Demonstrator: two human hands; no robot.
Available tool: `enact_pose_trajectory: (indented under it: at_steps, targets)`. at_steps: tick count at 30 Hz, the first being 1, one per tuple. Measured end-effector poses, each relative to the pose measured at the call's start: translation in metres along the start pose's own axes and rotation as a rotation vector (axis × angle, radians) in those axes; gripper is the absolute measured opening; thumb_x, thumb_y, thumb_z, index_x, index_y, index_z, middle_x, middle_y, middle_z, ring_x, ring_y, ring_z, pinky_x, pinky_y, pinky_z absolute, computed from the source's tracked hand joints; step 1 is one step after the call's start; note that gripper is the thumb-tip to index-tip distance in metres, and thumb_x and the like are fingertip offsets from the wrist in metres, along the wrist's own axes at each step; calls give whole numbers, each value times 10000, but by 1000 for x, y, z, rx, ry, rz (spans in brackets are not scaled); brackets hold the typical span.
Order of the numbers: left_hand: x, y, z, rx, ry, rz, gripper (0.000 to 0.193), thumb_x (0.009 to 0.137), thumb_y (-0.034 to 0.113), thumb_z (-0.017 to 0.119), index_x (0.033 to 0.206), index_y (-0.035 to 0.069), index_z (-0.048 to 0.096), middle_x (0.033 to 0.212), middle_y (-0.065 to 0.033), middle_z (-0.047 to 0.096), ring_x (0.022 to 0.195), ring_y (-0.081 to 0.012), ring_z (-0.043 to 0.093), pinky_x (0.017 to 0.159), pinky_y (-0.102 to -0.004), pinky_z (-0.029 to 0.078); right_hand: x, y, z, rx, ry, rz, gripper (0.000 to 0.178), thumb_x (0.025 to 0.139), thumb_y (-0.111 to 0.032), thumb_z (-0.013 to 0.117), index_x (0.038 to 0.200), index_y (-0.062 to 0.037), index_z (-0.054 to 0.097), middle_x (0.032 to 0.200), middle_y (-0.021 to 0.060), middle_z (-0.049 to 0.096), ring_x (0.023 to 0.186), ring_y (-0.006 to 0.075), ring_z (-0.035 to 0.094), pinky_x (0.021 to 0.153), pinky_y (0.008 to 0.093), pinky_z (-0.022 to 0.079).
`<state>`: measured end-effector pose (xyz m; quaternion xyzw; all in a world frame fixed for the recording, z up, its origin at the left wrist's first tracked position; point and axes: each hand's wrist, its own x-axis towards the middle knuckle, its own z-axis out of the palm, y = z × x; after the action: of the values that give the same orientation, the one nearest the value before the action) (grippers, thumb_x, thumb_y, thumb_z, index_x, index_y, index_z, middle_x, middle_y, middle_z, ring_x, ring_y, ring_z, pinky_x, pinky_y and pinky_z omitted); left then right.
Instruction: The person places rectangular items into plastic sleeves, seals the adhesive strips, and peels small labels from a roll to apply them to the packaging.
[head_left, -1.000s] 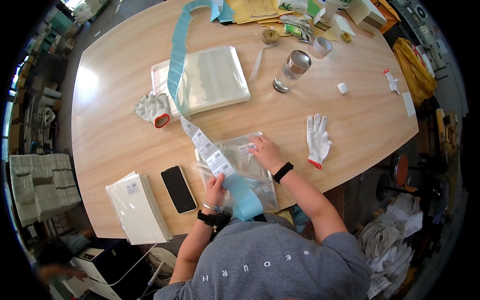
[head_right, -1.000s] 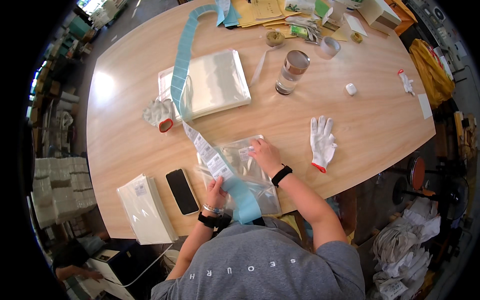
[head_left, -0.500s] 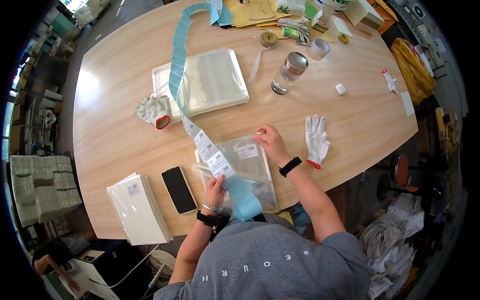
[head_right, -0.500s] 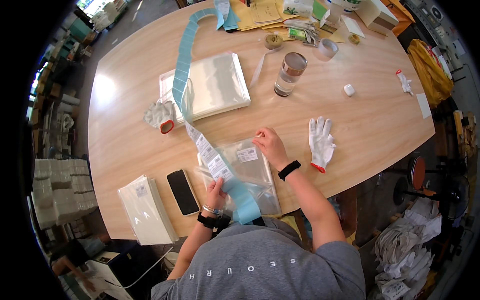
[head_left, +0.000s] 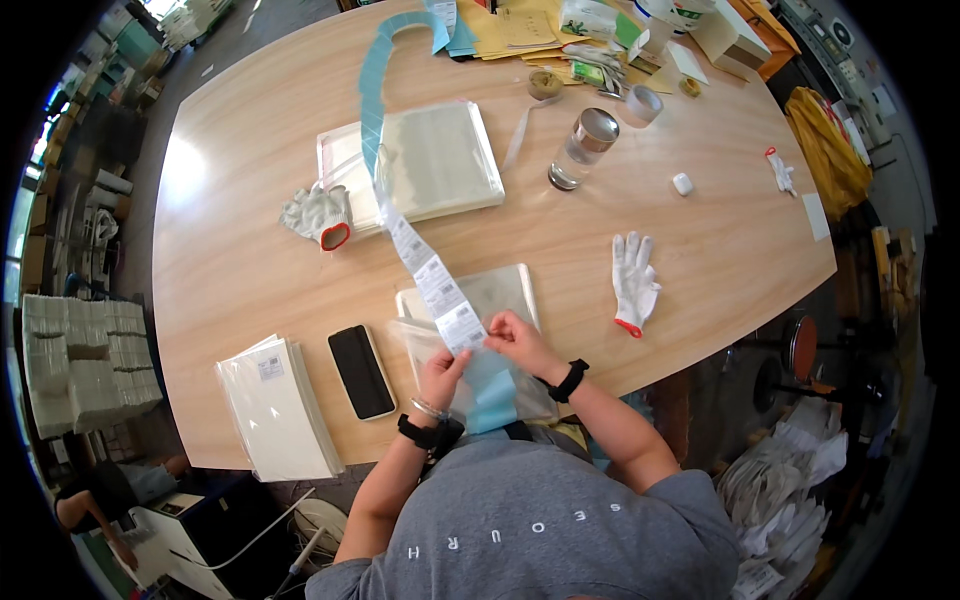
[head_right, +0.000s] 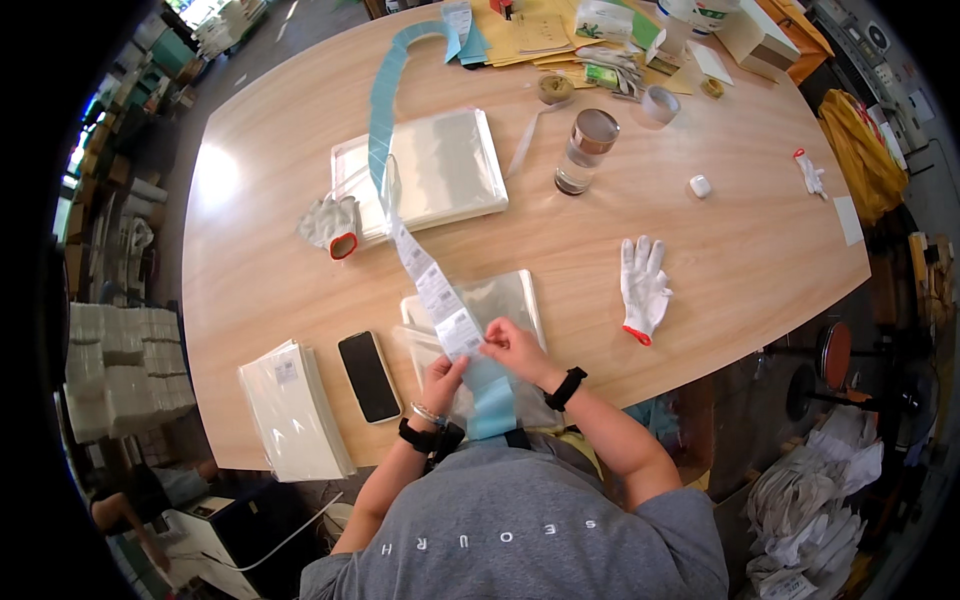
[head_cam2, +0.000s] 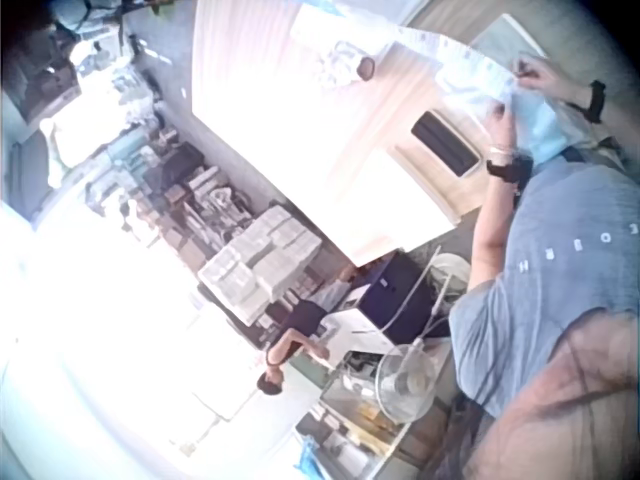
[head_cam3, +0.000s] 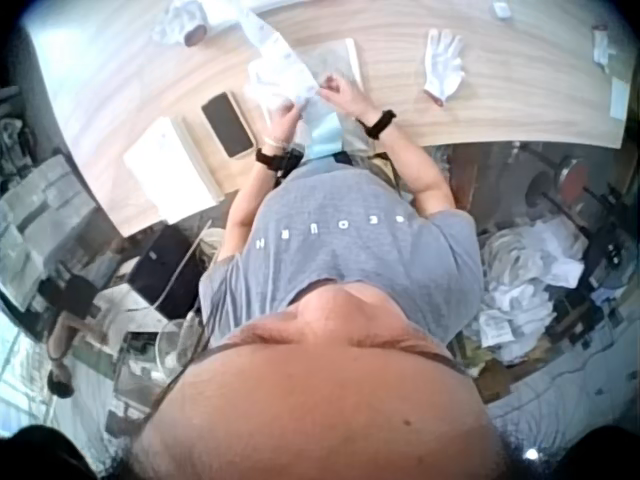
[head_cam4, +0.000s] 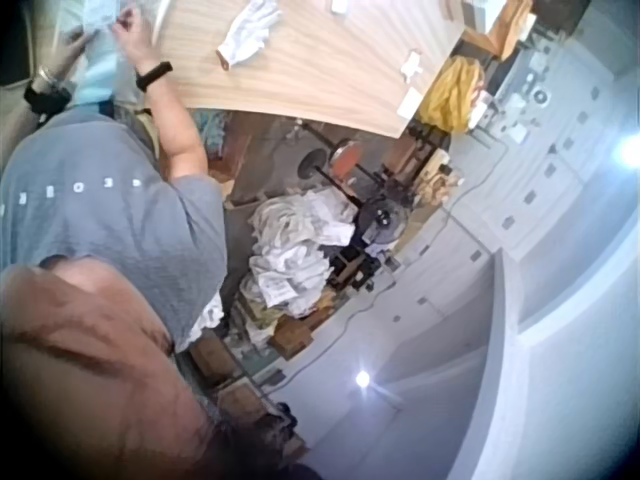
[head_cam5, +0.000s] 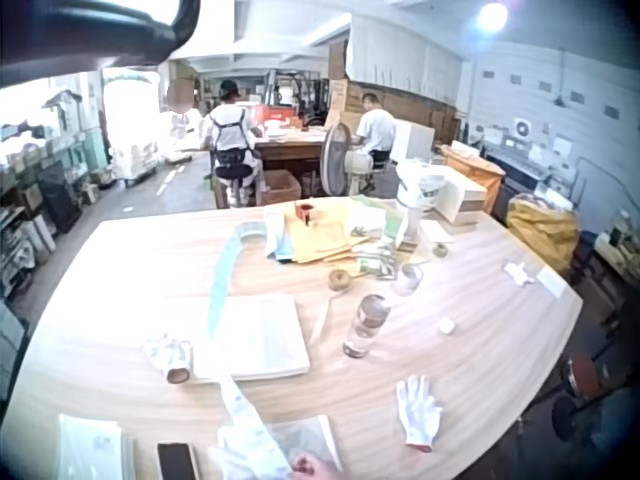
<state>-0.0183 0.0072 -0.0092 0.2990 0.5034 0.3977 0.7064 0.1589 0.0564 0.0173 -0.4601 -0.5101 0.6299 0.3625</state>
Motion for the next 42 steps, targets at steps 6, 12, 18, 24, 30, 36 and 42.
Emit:
enact_pose_trajectory:
  at_steps: [6, 12, 18, 24, 30, 36, 42]
  targets:
    - [10, 2, 2, -504, 74, -39, 267, 861, 252, 538, 973, 13, 580, 899, -52, 615, 813, -137, 581, 726, -261, 460, -5, -31, 6, -423, -61, -260, 235, 762, -38, 576, 994, -64, 566, 779, 161, 580, 705, 231, 592, 608, 301, 454]
    - [10, 4, 5, -386, 178, -106, 234, 855, 266, 554, 873, 37, 600, 768, -11, 595, 651, -90, 544, 590, -208, 442, -9, -23, 1, -735, -14, -552, 183, 740, -57, 600, 916, -90, 640, 817, 136, 593, 775, 273, 579, 696, 322, 457]
    - [14, -11, -7, -464, 198, -92, 239, 865, 260, 539, 894, 28, 589, 799, -14, 595, 704, -105, 572, 635, -236, 472, -16, -30, -23, -238, 84, -349, 147, 756, -32, 599, 895, -42, 645, 825, 86, 609, 792, 191, 569, 721, 278, 445]
    - [12, -6, -5, -423, 161, -71, 229, 878, 243, 518, 936, 30, 580, 865, -31, 609, 750, -113, 588, 663, -251, 485, 34, -5, -55, -217, 248, 30, 136, 784, -76, 600, 879, 15, 638, 769, 72, 635, 662, 96, 559, 601, 215, 444]
    - [9, -5, -4, -454, 169, -78, 214, 877, 235, 519, 921, 35, 581, 856, -28, 614, 740, -107, 586, 662, -244, 482, 49, 0, -47, -416, 242, -29, 139, 757, -92, 613, 866, -14, 650, 784, 90, 642, 657, 164, 589, 601, 268, 461]
    - [9, -13, -11, -447, 146, -88, 195, 875, 230, 518, 898, 47, 579, 863, -32, 619, 751, -114, 588, 673, -245, 480, 50, -11, -34, -1026, 298, -207, 312, 694, -138, 669, 985, -65, 584, 819, 82, 582, 738, 229, 579, 643, 316, 468]
    - [7, 1, 3, -464, 184, -83, 212, 879, 227, 517, 931, 33, 586, 847, -11, 607, 712, -87, 564, 617, -222, 450, 81, 3, -72, -756, 281, -240, 212, 672, -151, 691, 829, -58, 584, 773, 67, 536, 729, 228, 550, 649, 316, 459]
